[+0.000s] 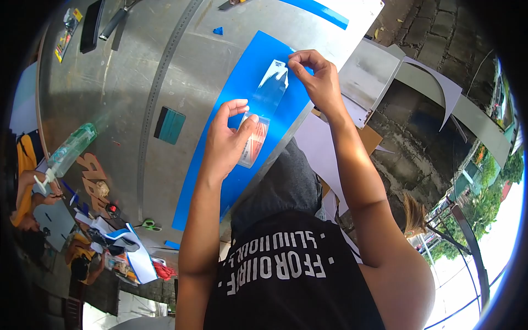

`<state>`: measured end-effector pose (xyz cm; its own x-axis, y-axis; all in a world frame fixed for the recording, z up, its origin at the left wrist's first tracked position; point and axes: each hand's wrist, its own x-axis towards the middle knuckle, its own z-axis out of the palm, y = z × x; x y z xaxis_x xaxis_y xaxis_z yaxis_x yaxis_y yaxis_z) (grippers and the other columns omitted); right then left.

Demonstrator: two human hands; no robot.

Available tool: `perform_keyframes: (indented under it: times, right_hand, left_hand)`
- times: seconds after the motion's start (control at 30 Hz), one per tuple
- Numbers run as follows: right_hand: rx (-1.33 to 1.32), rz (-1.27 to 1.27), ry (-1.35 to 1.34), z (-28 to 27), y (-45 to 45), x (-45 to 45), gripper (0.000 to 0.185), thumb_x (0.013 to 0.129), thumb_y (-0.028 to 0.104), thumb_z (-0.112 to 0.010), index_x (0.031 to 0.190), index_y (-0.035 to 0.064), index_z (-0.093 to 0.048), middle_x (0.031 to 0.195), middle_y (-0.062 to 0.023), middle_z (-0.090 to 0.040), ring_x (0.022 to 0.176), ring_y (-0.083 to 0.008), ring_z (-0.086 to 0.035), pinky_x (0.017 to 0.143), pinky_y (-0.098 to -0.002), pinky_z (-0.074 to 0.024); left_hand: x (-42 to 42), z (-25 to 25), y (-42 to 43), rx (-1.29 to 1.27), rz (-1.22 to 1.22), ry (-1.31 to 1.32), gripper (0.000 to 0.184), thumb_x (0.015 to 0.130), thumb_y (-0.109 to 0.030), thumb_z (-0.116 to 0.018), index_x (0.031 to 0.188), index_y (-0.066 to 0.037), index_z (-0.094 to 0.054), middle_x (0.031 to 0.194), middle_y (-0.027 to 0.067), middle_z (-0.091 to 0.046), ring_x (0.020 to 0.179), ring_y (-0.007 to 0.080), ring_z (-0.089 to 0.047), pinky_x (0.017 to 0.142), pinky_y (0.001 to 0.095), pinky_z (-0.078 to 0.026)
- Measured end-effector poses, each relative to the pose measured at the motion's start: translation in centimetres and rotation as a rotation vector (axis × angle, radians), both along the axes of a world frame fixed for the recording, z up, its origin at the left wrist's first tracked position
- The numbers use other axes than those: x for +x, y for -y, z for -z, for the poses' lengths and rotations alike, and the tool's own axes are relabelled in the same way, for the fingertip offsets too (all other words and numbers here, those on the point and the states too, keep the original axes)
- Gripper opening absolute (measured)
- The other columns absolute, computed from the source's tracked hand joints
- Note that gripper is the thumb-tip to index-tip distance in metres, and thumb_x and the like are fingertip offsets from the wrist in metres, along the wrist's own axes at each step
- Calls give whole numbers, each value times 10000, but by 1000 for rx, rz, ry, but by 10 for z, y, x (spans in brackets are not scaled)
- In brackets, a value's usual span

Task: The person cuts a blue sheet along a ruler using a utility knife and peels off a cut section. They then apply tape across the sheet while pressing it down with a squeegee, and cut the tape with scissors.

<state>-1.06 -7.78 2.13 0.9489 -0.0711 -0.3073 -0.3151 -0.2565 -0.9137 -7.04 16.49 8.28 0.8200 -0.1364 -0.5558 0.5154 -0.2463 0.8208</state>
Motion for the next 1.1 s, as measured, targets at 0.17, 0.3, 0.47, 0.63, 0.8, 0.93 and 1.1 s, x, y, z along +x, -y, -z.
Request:
perform_keyframes:
  times: [0.17,0.3,0.47,0.63,0.8,0.93,1.1]
  right_hand:
    - [-5,-44,-26,13,-17,2,168,995,151,-720,1039,-12,-714,1098,-86,-743,987,-143,-687,903,-304,-560]
    - [137,-160,-21,20,-31,24,172,1005,147,-703,1046,-20,-706,1128,-91,-737,1023,-147,-682,932,-303,-554]
    - [148,-214,157,24,-29,49,139,997,136,-708,1013,-2,-716,1237,-98,-690,1126,-164,-656,999,-328,-533]
    - [126,-3,294,24,-14,36,122,965,130,-742,991,12,-727,1234,-72,-661,1155,-169,-633,1000,-326,-513]
    - [-256,-11,26,8,-6,9,175,934,195,-770,952,22,-759,1039,-76,-695,917,-178,-646,833,-340,-539]
    - [-291,-56,21,12,-14,11,191,924,198,-773,968,12,-761,1035,-99,-692,905,-206,-655,832,-350,-538]
    - [-413,-68,67,17,-24,26,203,910,224,-776,968,30,-770,1039,-123,-694,978,-258,-660,846,-383,-548]
  left_hand:
    - [-6,17,-17,71,37,-69,449,970,-282,-741,1285,7,-605,1255,201,-667,1203,305,-632,1025,415,-499]
    - [5,26,-32,17,-17,-158,395,1009,-221,-700,1319,0,-593,1294,157,-622,1163,189,-614,938,323,-535]
    - [17,27,-28,-4,-80,-151,395,1023,-231,-684,1326,2,-586,1296,157,-620,1119,177,-637,896,309,-562]
    - [27,18,-8,-30,-74,-99,402,1016,-230,-689,1330,-2,-586,1320,177,-619,1171,205,-633,930,325,-555]
    - [17,15,-8,-59,50,-122,540,935,-251,-768,1350,8,-540,1368,245,-595,1281,326,-596,1061,425,-491]
    - [14,26,-18,-56,101,-144,561,940,-211,-751,1407,-34,-494,1401,235,-574,1307,293,-566,1029,402,-493]
    - [25,35,-20,-48,64,-163,519,988,-229,-711,1411,-32,-486,1418,228,-563,1277,254,-580,1000,371,-523]
